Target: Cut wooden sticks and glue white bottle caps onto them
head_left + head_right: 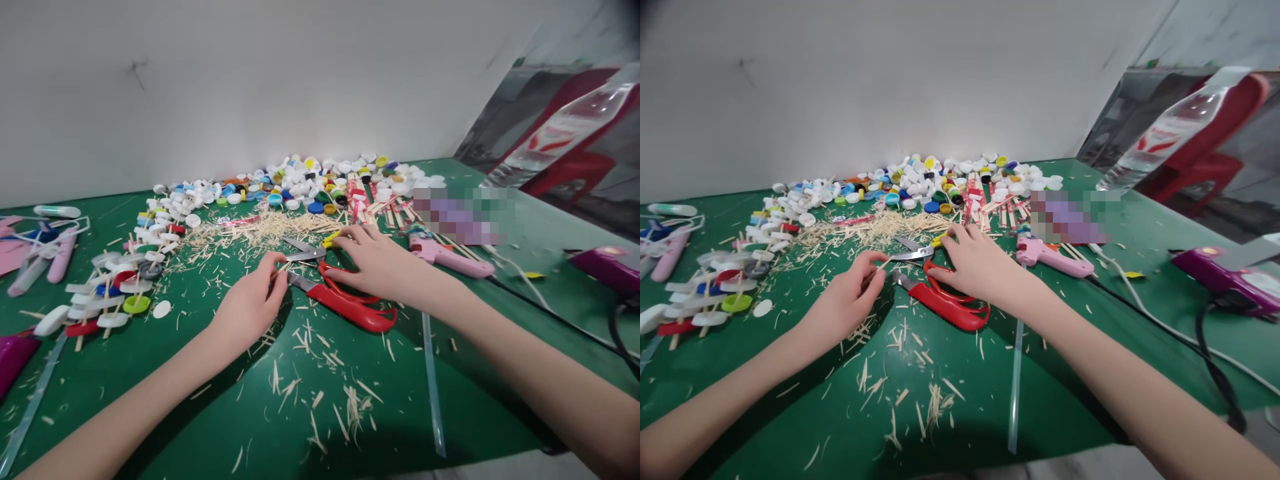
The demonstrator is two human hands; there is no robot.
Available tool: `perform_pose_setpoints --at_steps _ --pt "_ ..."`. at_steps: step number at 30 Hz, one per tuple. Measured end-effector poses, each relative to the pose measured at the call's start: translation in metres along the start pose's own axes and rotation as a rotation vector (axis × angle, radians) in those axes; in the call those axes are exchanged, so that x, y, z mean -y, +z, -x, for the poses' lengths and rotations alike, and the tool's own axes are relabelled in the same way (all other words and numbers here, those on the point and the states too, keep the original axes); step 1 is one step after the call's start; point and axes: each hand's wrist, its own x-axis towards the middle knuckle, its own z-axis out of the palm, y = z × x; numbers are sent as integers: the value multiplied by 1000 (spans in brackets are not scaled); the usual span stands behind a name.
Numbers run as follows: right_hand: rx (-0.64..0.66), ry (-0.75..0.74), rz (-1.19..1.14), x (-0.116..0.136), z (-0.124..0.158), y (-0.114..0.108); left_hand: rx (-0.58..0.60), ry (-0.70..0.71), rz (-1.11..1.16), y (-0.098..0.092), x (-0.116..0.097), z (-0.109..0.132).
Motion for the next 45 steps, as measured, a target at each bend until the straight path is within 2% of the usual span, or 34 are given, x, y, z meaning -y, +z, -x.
perform_pose_setpoints --at_steps 5,12,14,17,20,26,29,35,40,45 --pt "81 1 -85 -14 -1 4 -27 -20 25 -6 7 -4" --pt "102 47 -248 -19 -2 9 -60 -96 56 -14 12 -9" --pt "69 61 -267 -18 -2 10 -80 -94 61 -14 13 -9" --pt "-54 71 -233 -15 -3 9 -109 -79 77 -13 15 -10" --pt "-140 141 -234 -11 -2 2 -118 -94 95 -14 17 -10" --pt "-96 324 -532 -6 5 -13 -126 -178 233 -18 19 -10" --pt "-104 281 -616 0 6 -17 -108 -205 361 -16 19 -9" --pt "-32 149 -685 10 6 -22 -81 -260 616 -10 18 -6" --pt "-79 157 -634 11 9 -22 -98 -255 742 -8 19 -4" --pt "-41 184 -695 9 10 -20 -98 -240 781 -7 18 -2"
